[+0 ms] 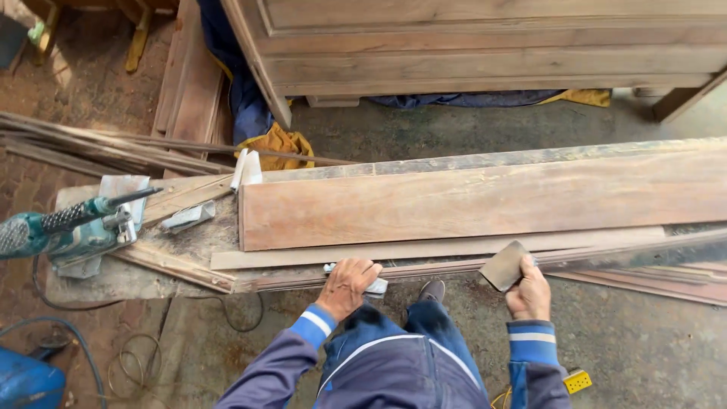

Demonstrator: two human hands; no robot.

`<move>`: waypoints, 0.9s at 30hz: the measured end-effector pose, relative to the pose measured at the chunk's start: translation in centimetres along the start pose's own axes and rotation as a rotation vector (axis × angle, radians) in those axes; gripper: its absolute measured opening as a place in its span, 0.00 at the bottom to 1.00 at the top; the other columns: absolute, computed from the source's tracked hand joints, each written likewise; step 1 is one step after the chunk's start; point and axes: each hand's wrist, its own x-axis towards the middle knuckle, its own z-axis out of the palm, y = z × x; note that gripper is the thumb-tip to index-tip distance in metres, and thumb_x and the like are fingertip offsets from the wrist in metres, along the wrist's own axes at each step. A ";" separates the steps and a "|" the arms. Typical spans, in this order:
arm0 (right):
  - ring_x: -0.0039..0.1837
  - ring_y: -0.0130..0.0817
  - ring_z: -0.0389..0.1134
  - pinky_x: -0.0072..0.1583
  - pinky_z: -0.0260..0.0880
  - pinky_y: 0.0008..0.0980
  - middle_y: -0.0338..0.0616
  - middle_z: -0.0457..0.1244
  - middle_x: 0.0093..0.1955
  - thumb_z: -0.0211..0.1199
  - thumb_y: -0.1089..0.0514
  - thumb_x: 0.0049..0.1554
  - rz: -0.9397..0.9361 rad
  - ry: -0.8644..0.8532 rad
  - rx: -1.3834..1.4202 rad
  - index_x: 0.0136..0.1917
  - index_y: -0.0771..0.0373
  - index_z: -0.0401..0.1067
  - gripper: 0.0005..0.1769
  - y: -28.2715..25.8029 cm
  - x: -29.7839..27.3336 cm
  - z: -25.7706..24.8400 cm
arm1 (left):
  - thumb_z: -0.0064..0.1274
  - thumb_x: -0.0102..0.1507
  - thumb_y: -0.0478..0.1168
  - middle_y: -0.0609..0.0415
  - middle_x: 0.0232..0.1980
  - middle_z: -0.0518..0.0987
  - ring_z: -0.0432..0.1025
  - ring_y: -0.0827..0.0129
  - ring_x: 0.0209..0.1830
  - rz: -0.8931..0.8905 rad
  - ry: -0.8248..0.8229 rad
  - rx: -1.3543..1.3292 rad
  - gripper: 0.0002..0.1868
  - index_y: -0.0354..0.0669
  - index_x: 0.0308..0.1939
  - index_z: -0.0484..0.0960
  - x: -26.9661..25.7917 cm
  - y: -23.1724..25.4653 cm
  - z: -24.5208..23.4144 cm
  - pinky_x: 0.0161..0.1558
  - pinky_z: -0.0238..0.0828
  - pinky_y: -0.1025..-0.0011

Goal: Sanding wooden planks and thin wooden strips using sandpaper blocks in a workshop.

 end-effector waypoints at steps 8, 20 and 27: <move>0.53 0.24 0.73 0.57 0.76 0.25 0.36 0.70 0.53 0.59 0.59 0.67 -0.086 -0.099 -0.164 0.61 0.67 0.72 0.12 1.3 5.4 -5.8 | 0.46 0.60 0.35 0.50 0.50 0.77 0.71 0.54 0.52 -0.041 0.059 0.018 0.17 0.45 0.52 0.78 -0.8 -1.6 3.7 0.52 0.67 0.56; 0.38 0.37 0.65 0.45 0.67 0.41 0.52 0.66 0.37 0.59 0.47 0.62 -0.408 0.244 -1.110 0.43 0.66 0.75 0.20 -3.4 1.4 -0.8 | 0.48 0.48 0.31 0.49 0.49 0.77 0.71 0.52 0.49 0.018 -0.053 0.128 0.32 0.42 0.60 0.76 -0.3 -1.8 4.3 0.50 0.67 0.55; 0.48 0.44 0.71 0.51 0.70 0.42 0.54 0.68 0.46 0.59 0.48 0.61 -0.510 0.335 -0.895 0.51 0.64 0.77 0.17 -2.1 1.3 0.2 | 0.48 0.49 0.30 0.52 0.54 0.77 0.73 0.59 0.49 0.253 -0.113 0.203 0.35 0.41 0.63 0.73 -0.7 -4.8 6.9 0.51 0.69 0.61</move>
